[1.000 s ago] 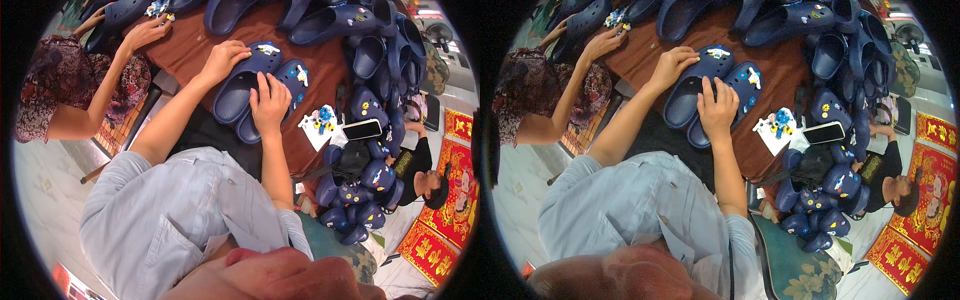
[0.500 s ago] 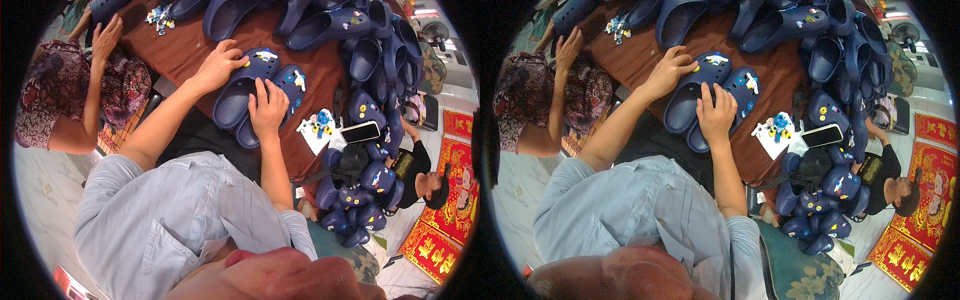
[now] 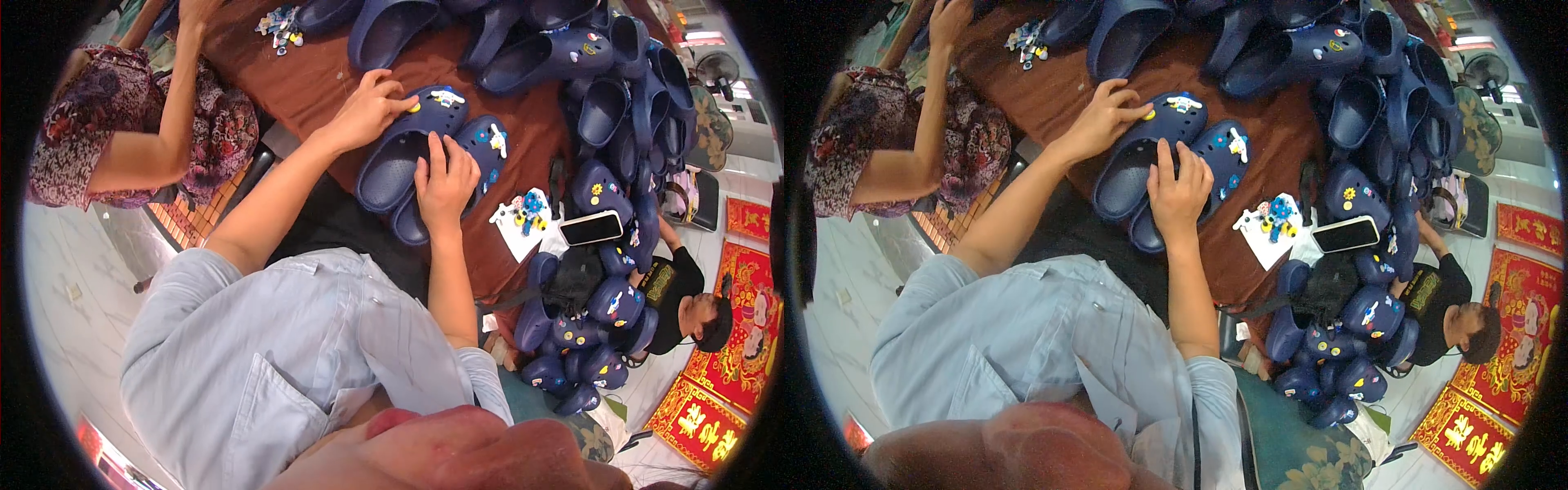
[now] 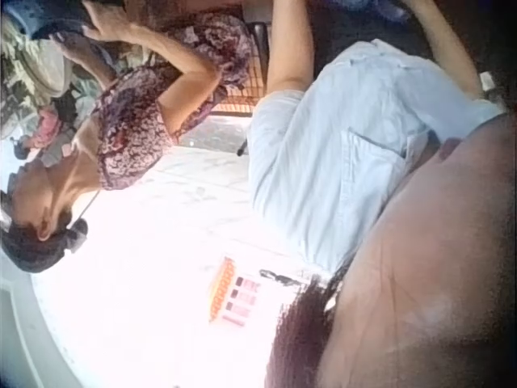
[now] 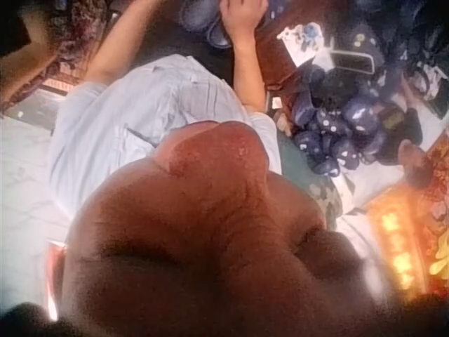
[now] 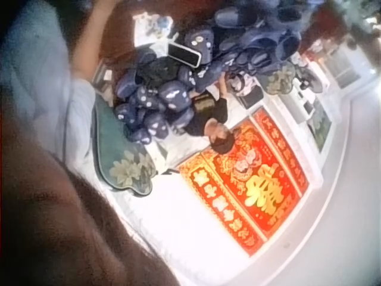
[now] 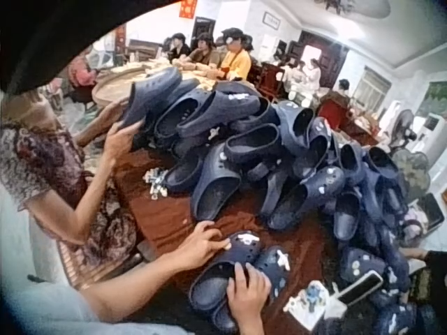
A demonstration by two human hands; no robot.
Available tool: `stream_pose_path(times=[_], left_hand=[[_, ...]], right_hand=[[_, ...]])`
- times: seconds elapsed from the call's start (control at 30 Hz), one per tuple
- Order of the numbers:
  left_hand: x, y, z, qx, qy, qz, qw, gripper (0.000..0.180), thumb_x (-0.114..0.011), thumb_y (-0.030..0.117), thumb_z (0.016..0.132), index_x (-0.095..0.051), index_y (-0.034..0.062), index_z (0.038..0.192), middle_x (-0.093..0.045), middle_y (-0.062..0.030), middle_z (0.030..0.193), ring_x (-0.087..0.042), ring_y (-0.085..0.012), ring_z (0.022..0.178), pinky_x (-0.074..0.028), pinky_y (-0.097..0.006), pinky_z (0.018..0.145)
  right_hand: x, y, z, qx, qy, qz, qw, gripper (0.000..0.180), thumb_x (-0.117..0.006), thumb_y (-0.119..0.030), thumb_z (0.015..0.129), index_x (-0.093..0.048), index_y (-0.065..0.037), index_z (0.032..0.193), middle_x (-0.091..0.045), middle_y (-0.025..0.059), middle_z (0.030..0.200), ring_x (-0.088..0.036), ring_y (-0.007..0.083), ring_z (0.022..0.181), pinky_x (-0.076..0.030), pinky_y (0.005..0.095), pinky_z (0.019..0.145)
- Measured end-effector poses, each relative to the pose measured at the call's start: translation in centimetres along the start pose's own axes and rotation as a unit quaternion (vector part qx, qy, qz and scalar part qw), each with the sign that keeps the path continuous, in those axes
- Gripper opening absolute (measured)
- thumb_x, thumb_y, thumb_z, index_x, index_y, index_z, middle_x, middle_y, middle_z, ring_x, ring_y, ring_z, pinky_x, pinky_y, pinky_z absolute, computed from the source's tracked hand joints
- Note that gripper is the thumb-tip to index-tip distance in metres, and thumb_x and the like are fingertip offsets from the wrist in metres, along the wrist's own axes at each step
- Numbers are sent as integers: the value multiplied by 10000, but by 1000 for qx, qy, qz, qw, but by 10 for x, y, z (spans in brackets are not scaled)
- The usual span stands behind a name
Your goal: Decorate blue clog-style footwear with various colorful pins and charms.
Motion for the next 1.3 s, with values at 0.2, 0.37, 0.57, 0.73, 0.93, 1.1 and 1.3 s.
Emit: stream_pose_path(times=[0.2, 0.37, 0.57, 0.73, 0.93, 1.1, 1.3], left_hand=[[4, -1, 14, -9, 59, -26, 998, 180, -729, 174, 842, -777, 70, 981, -721, -70, 974, -618, -297, 1015, -520, -396, 878], [-7, -11, 17, 70, 86, -68, 991, 196, -756, 208, 832, -776, 48, 944, -741, -107, 919, -658, -305, 925, -519, -388, 844], [-24, -21, 16, 208, 121, -214, 947, 282, -829, 281, 779, -776, 22, 879, -747, -120, 867, -717, -234, 766, -536, -336, 713], [-26, -21, 10, 237, 135, -224, 936, 300, -830, 306, 791, -779, 28, 892, -755, -102, 865, -719, -192, 785, -539, -316, 742], [-18, -15, 11, 290, 73, -252, 920, 268, -801, 233, 841, -768, -16, 936, -749, -74, 923, -674, -127, 865, -515, -275, 809], [-26, -35, 15, 286, 42, -318, 903, 249, -801, 199, 845, -765, -28, 941, -742, -50, 918, -656, -122, 848, -510, -263, 800], [-36, -71, 21, 298, -54, -326, 896, 298, -849, 185, 787, -768, 6, 1010, -736, -46, 945, -652, -135, 870, -508, -270, 833]], right_hand=[[0, -1, 1, 2, 3, -7, 1000, 518, -730, -171, 810, -609, -131, 1312, -598, 137, 1226, -576, 293, 1103, -396, 466, 1011], [-3, 0, 1, 4, 7, -3, 1000, 504, -724, -179, 819, -615, -140, 1309, -601, 133, 1222, -575, 291, 1099, -386, 455, 1017], [-3, 1, -1, 6, 14, -10, 1000, 493, -724, -200, 826, -622, -155, 1307, -604, 126, 1219, -580, 279, 1096, -396, 454, 1007], [-2, -1, -1, 5, 16, -10, 1000, 486, -722, -205, 829, -625, -160, 1303, -604, 121, 1215, -583, 272, 1089, -399, 444, 1005], [-1, -2, -1, 5, 18, -11, 1000, 482, -716, -211, 834, -622, -163, 1304, -604, 118, 1210, -584, 264, 1083, -400, 438, 1007], [-2, -2, 0, 6, 20, -11, 1000, 489, -714, -214, 833, -617, -164, 1310, -603, 119, 1207, -583, 266, 1085, -400, 444, 1012], [-1, -4, 2, 11, 20, -5, 1000, 503, -718, -216, 827, -612, -163, 1316, -603, 123, 1207, -580, 269, 1087, -404, 447, 1011]])
Point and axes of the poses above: each hand's wrist, its own z-axis towards the middle knuckle, its own x-axis out of the back of the hand, y = z × x, the point moved 3 cm from there along z, towards the middle knuckle
